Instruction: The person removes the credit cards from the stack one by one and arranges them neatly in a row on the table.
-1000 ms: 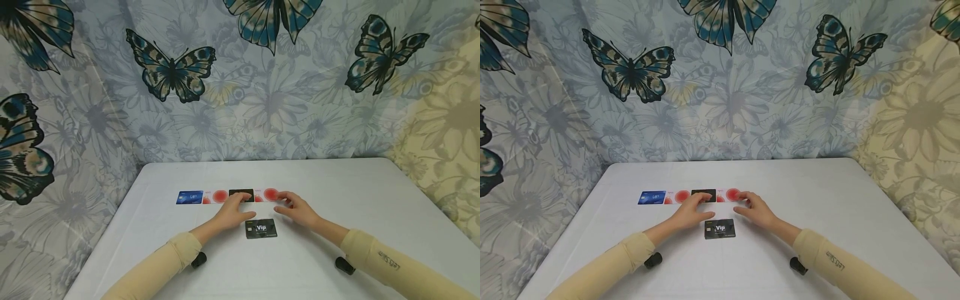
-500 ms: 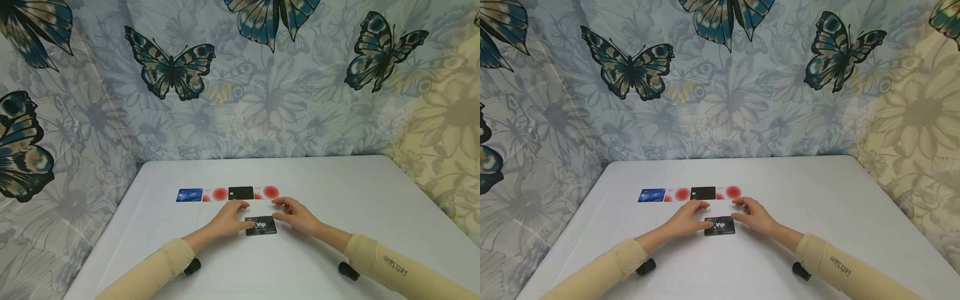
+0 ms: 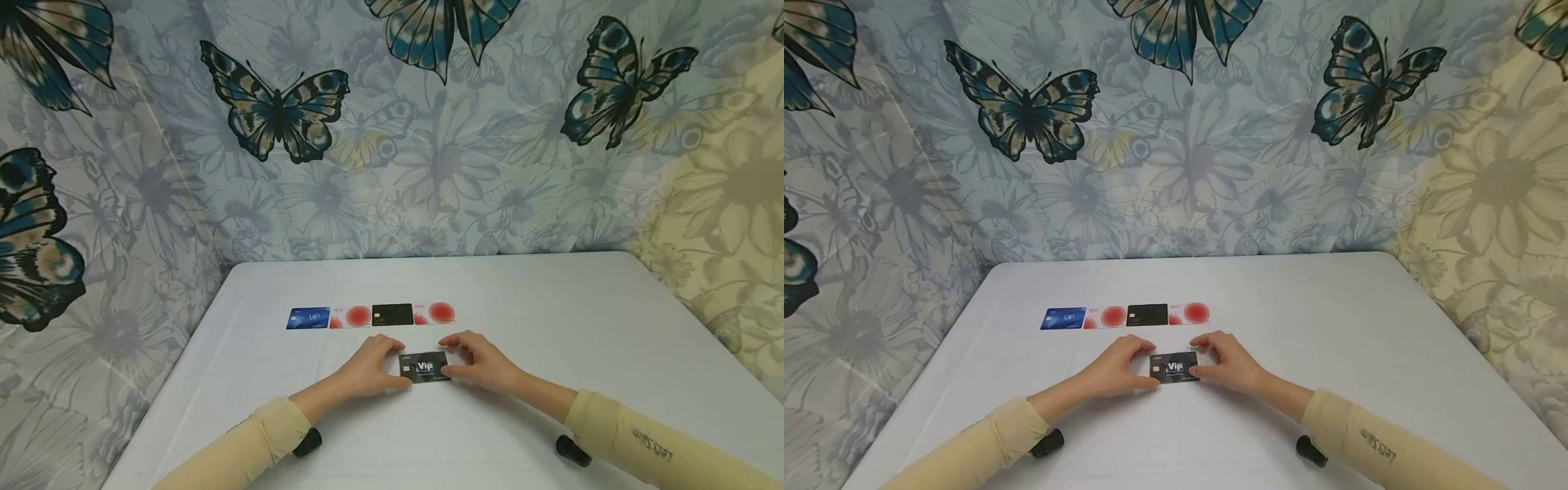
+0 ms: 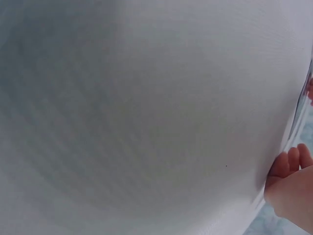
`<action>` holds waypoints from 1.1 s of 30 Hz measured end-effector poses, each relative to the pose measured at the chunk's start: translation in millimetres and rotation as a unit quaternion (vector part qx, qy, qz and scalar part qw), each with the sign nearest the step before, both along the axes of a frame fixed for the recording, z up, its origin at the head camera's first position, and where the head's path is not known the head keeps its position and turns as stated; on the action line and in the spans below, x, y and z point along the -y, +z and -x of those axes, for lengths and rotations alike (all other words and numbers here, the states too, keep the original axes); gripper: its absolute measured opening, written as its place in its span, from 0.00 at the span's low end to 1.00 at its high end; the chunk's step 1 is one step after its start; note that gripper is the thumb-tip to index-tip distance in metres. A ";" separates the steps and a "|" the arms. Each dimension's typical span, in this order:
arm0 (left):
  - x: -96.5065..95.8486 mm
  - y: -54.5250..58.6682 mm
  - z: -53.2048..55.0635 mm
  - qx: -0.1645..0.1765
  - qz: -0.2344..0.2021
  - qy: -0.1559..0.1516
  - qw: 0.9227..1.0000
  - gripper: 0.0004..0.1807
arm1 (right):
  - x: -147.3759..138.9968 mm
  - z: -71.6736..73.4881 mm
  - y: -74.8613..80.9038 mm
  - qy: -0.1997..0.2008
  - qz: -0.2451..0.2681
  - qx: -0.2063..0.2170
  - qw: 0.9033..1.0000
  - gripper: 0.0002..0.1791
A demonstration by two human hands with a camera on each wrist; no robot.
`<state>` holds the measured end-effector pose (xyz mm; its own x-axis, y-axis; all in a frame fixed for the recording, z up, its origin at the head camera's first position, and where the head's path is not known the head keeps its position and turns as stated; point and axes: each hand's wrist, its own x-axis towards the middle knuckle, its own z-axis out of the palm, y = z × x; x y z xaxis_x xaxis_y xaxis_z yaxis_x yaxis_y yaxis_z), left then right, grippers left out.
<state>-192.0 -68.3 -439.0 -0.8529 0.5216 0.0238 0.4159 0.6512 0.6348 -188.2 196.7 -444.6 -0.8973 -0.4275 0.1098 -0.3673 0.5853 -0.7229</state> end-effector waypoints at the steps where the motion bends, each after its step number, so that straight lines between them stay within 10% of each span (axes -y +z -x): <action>1: 0.4 0.1 -0.4 -0.002 0.002 -0.002 1.000 0.34 | 0.3 -0.3 -0.4 0.002 -0.006 -0.003 1.000 0.26; 33: 1.4 -4.0 2.4 -0.027 0.014 -0.013 0.999 0.27 | -0.7 5.0 0.5 0.050 -0.052 -0.011 0.997 0.26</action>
<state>-194.4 -69.7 -443.1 -0.8368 0.5448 0.0544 0.4661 0.6567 0.5929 -193.2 197.5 -444.1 -0.8477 -0.5244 0.0800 -0.4426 0.6159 -0.6517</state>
